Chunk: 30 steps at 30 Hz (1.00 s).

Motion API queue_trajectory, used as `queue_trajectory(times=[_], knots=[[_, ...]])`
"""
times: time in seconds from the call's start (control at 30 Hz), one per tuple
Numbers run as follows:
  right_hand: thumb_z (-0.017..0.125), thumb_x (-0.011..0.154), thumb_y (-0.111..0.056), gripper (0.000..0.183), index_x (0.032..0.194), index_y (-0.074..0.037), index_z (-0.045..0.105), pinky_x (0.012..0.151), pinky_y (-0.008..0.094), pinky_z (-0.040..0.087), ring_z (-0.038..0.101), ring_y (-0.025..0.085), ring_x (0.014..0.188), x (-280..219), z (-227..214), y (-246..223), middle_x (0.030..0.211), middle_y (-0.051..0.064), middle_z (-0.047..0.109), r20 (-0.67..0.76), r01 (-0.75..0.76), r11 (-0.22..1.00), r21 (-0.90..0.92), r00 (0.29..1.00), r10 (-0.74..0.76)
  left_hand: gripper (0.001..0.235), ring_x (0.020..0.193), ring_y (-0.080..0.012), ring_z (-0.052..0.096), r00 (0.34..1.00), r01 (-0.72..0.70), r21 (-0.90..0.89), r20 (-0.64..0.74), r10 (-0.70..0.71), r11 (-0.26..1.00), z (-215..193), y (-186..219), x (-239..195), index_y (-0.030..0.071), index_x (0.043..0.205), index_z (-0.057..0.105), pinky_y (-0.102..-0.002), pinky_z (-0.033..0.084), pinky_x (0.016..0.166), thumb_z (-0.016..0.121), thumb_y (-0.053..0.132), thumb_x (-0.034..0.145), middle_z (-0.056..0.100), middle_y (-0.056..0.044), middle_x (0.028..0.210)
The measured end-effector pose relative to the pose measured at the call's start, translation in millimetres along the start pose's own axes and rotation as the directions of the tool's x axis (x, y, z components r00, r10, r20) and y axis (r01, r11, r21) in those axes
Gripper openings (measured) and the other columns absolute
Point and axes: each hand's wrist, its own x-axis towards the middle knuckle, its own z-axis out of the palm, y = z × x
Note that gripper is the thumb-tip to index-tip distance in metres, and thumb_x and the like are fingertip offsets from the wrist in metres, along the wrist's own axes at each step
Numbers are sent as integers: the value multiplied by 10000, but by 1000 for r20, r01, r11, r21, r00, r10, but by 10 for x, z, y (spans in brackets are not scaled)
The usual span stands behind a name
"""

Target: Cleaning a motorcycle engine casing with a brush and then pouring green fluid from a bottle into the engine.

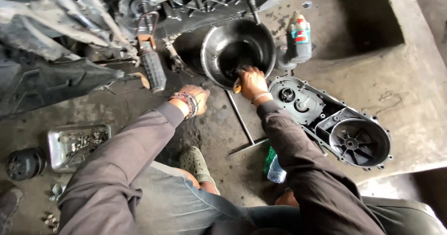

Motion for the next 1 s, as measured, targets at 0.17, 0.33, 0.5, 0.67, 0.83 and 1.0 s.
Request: queue_trajectory(times=[0.17,0.33,0.5,0.67,0.83,1.0], knots=[[625,881,-399,270,1108,-312,742,874,391,518,653,247,1077,-184,-210,-144,1079,4,693,-4,4,1000,-24,1000,-4,400,1150,-345,710,998,-23,7,51,23,1000,-95,89,23,60,1203,707,-502,559,986,538,234,886,773,-167,1107],[593,919,-334,227,1082,-295,746,875,421,481,621,256,1071,-272,-532,-97,979,9,702,-16,29,999,-19,999,-29,367,1108,-336,726,997,-73,43,0,73,996,-64,111,289,95,1157,721,-497,574,949,560,266,875,780,-145,1053],[729,743,-165,336,1076,-146,686,780,476,526,648,321,957,-358,-915,93,949,78,645,-155,119,958,261,985,-80,363,1076,-326,742,994,-95,90,-44,99,991,-212,252,399,95,1136,741,-484,593,912,569,275,872,789,-139,1028],[697,712,-223,191,901,-201,678,680,430,581,713,293,790,-666,-1290,318,811,22,648,37,216,967,136,974,-223,334,1047,-359,740,984,-127,59,-117,133,990,-288,361,503,70,1116,730,-508,596,876,574,252,884,783,-161,984],[657,595,-227,147,734,-218,705,573,348,580,724,215,631,-1789,-953,551,664,9,668,310,676,727,-117,721,-620,362,1028,-342,745,980,-168,109,-92,178,980,-295,484,575,71,1125,728,-500,596,862,574,317,909,782,-140,974],[667,747,-166,192,938,-162,690,630,423,591,729,319,833,-2369,-841,530,881,99,700,540,527,846,-80,737,-408,333,1030,-332,740,978,-187,81,-76,193,979,-443,562,462,88,1123,735,-487,592,864,578,290,909,779,-137,976]])
